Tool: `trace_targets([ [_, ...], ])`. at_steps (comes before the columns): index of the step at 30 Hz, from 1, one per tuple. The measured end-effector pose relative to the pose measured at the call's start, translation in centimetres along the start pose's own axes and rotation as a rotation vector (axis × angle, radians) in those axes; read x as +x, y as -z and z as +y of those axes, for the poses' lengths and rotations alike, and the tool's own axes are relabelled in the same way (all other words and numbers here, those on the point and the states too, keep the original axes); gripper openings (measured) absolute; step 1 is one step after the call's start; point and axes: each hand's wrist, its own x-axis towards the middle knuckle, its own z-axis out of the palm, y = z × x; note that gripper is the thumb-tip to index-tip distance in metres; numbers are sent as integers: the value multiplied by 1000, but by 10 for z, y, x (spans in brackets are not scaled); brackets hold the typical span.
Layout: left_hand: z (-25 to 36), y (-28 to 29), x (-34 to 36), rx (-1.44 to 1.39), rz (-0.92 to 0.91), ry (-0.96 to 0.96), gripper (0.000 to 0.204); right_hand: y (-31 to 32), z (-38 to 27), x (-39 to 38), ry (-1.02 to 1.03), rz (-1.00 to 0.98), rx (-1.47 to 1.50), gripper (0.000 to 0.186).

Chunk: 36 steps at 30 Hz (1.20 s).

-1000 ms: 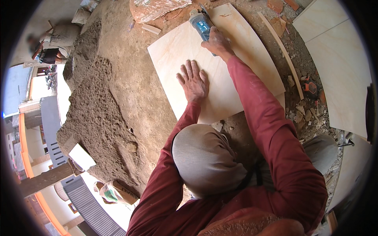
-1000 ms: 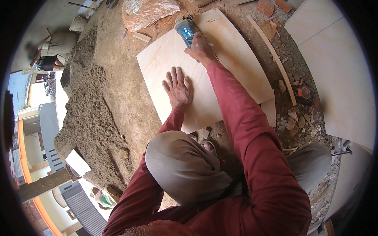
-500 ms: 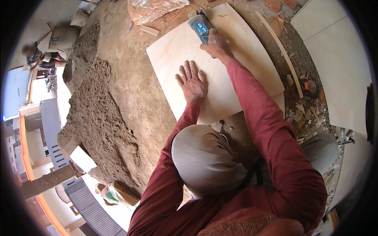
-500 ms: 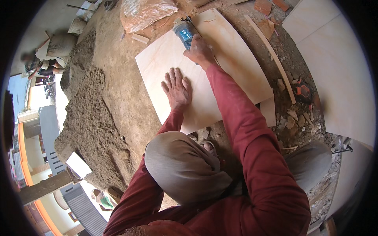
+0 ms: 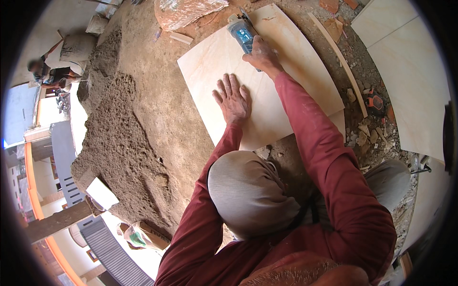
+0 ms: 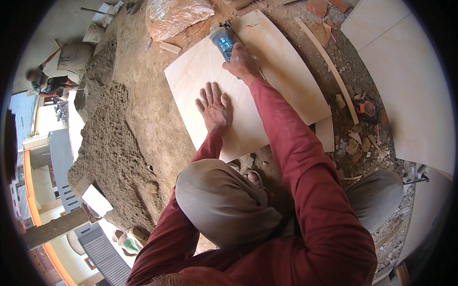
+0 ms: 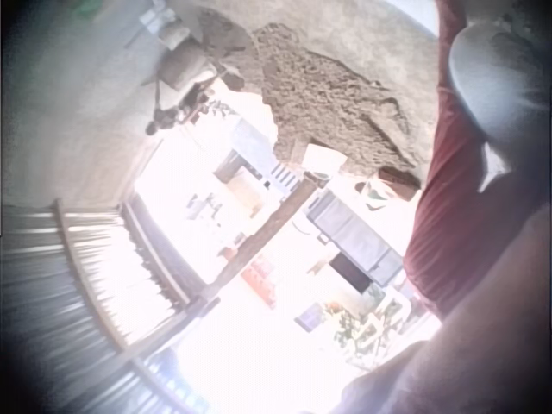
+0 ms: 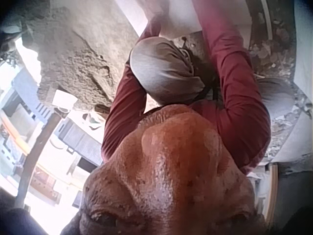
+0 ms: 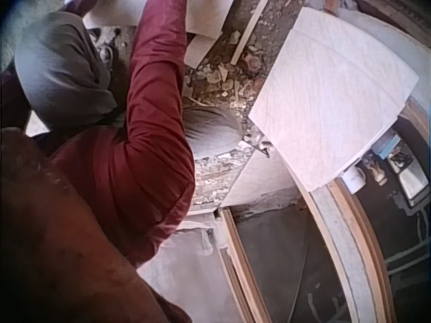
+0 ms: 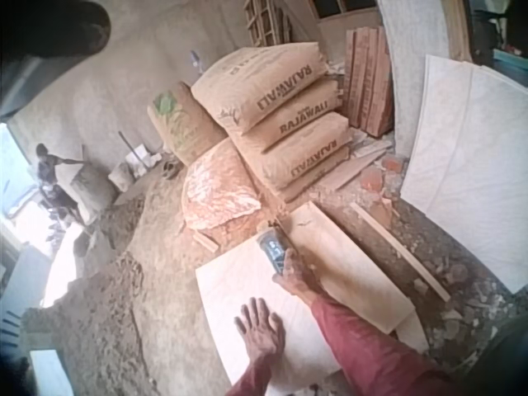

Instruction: The person uses an angle grinder to cut a straight line across a large tile, then snaps the cut piece off by hand.

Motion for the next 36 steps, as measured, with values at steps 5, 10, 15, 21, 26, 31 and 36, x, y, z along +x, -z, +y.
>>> trace_targets([
  [5,0,1,0,6,2,3,65,-1,1,-2,2,5,10,73],
  [10,1,0,0,2,15,1,65,-2,4,-4,23,14,13,73],
  [15,-1,-1,-1,-8,30,2,65,-1,4,-11,40,30,12,71],
  [21,-2,-1,-1,-6,24,9,65,-1,3,-15,41,50,-6,65],
  [26,1,-1,0,-8,13,3,65,-3,9,-11,55,74,0,63],
  [31,-1,0,0,-4,26,-9,65,-1,7,-14,32,54,4,63],
  [36,2,5,-1,-22,-13,5,66,3,5,-20,5,47,8,64],
])
